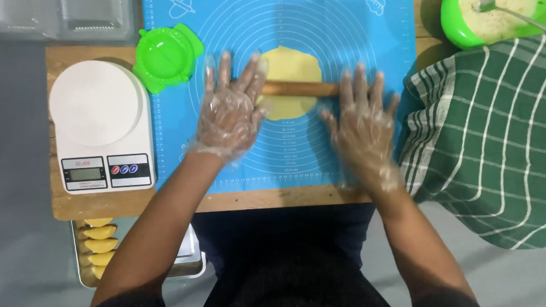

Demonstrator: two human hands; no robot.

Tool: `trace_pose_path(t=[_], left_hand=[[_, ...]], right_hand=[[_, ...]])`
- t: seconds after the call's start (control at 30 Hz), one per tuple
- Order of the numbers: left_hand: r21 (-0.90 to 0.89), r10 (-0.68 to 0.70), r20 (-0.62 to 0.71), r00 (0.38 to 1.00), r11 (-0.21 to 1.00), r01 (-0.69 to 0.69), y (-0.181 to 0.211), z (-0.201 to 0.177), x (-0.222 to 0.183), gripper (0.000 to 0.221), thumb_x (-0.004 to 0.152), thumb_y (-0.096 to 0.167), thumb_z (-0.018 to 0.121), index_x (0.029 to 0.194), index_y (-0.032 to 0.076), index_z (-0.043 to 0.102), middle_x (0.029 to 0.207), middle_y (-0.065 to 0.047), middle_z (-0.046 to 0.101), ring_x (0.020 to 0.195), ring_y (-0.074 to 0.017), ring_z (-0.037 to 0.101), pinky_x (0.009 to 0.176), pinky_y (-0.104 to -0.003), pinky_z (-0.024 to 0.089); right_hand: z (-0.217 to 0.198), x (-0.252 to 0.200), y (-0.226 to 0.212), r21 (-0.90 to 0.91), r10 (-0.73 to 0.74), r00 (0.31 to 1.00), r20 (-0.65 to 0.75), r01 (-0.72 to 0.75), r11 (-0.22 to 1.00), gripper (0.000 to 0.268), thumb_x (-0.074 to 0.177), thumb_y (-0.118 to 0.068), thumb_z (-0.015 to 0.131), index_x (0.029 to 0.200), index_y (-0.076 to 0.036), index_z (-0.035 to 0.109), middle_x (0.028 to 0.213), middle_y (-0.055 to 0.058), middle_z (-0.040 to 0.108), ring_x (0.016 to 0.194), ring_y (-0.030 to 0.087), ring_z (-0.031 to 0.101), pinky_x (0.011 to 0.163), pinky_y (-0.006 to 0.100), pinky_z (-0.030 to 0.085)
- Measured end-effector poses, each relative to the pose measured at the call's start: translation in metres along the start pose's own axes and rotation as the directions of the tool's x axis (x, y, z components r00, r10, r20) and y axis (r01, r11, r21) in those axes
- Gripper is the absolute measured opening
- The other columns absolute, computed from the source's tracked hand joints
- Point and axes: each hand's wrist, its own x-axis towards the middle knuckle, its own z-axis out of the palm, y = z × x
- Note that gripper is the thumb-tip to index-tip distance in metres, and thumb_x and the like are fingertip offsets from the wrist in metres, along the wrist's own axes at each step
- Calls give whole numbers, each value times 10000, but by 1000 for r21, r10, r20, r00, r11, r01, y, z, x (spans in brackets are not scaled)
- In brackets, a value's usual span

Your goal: Rolling out dough, placing it in a mold, adding filling with a spoon, and sealing the mold to create a pastry.

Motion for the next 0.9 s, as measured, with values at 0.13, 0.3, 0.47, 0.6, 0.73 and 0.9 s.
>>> trace_pose_path(t=[0.13, 0.3, 0.47, 0.6, 0.73, 0.9], left_hand=[[-88, -32, 17, 999, 996, 33, 8, 1, -20, 681, 1062, 545, 177, 1624, 176, 69, 1696, -54, 89, 1534, -405, 0, 1224, -556, -54], [-84, -235, -184, 954, 971, 223, 29, -2, -25, 737, 1057, 607, 281, 1502, 54, 479, 1570, -191, 432, 1499, -451, 262, 1197, -669, 120], [-124, -375, -271, 887, 927, 354, 25, 0, 11, 784, 1025, 581, 445, 1584, 37, 366, 1619, -286, 311, 1502, -502, 218, 1186, -689, 103], [0, -353, -173, 920, 934, 358, 0, -15, 49, 684, 1083, 545, 176, 1630, 142, 102, 1681, -165, 22, 1543, -357, -22, 1248, -564, -47], [393, -52, -501, 864, 876, 280, -55, 49, 105, 609, 1161, 565, -61, 1619, 165, -77, 1644, -136, -310, 1511, -329, -272, 1229, -546, -238], [190, -168, 46, 985, 969, 156, -51, 4, 124, 700, 1016, 595, 56, 1630, 259, 75, 1708, -81, 9, 1559, -348, -56, 1214, -592, -124]], right_hand=[[22, -40, 6, -55, -62, 989, -134, 55, 997, 763, 1083, -507, 470, 1672, -126, 172, 1729, 118, 117, 1572, 431, 136, 1243, 652, 135], [-14, -23, -1, -64, -50, 995, -90, 44, 997, 657, 988, -473, 544, 1550, -134, 507, 1621, 169, 428, 1452, 504, 362, 1093, 699, 350], [-21, 35, 6, 18, -68, 990, 127, 66, 998, 555, 1077, -466, 351, 1615, -330, 355, 1699, 154, 212, 1501, 558, 149, 1095, 782, 253], [-21, 76, 2, 28, -106, 985, 137, 103, 994, 538, 1100, -395, 319, 1628, -312, 258, 1698, 151, 35, 1463, 608, 76, 1089, 816, 205], [-17, 104, 0, -10, -20, 986, 168, 22, 1000, 557, 1097, -403, 255, 1642, -288, 256, 1700, 116, 3, 1504, 538, 62, 1137, 788, 156], [-5, 112, 5, 2, -9, 994, 109, 8, 1000, 568, 1086, -446, 267, 1614, -245, 319, 1685, 166, 116, 1492, 532, 141, 1091, 818, 162]])
